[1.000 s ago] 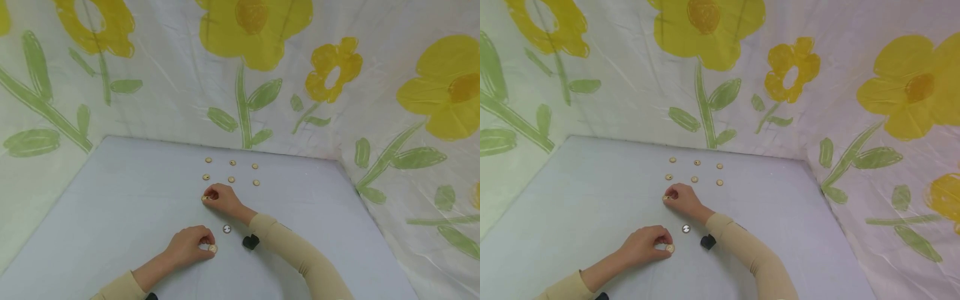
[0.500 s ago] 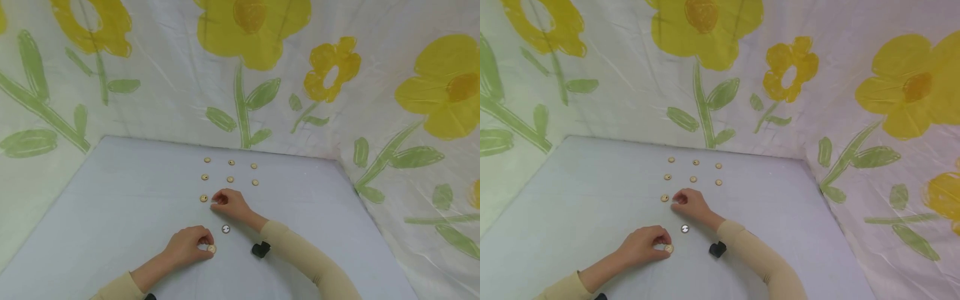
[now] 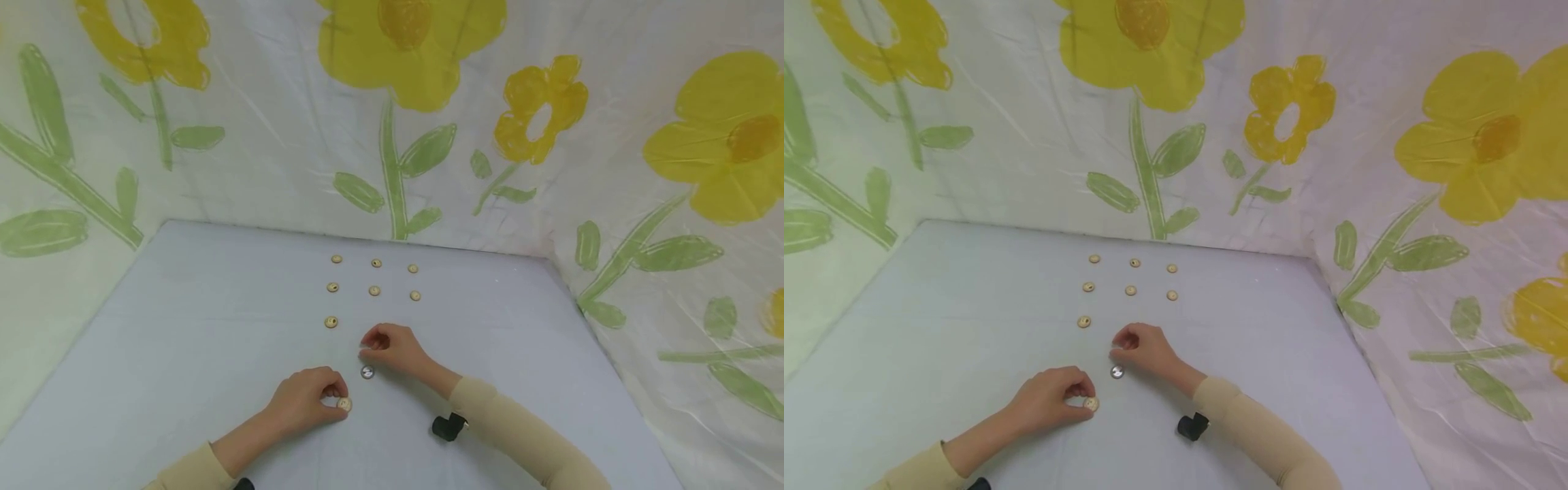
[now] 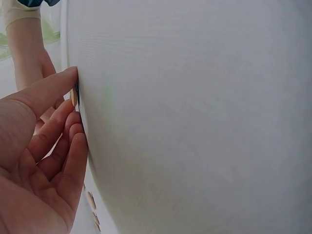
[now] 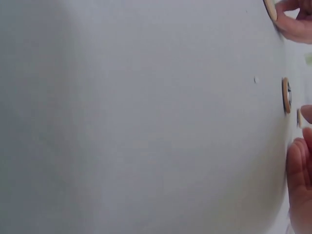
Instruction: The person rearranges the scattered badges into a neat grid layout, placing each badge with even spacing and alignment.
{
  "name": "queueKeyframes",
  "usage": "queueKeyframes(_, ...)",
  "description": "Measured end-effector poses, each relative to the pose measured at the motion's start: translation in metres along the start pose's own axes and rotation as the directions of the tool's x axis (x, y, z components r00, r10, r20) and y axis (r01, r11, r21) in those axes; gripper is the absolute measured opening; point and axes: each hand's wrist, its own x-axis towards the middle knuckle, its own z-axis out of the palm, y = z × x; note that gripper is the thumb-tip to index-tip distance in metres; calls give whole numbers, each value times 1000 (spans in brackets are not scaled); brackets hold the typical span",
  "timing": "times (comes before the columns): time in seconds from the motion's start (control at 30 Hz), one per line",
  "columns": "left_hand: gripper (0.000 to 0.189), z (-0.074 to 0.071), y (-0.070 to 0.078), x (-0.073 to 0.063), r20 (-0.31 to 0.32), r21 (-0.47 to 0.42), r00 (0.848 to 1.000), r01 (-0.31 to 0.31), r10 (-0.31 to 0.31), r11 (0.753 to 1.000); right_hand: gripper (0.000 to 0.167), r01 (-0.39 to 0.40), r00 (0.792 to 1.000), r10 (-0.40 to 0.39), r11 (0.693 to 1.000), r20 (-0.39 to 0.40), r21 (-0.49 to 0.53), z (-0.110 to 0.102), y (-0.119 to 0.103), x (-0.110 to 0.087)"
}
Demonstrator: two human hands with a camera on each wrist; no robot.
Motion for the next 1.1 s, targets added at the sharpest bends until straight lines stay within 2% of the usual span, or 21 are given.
queueKeyframes(0.3,20,-1,-2,-1,-9,10,1000,-5,5,1000,18,88,995,-83,991,62,-98,-2,-6,-20)
queueKeyframes(0.83,20,0,0,-2,-29,9,999,-19,20,1000,12,102,994,-96,988,60,-112,1,-6,-28)
queueKeyframes(1.1,20,2,-2,-1,-23,25,999,-26,26,999,12,89,995,-85,993,59,-80,-1,-7,-29)
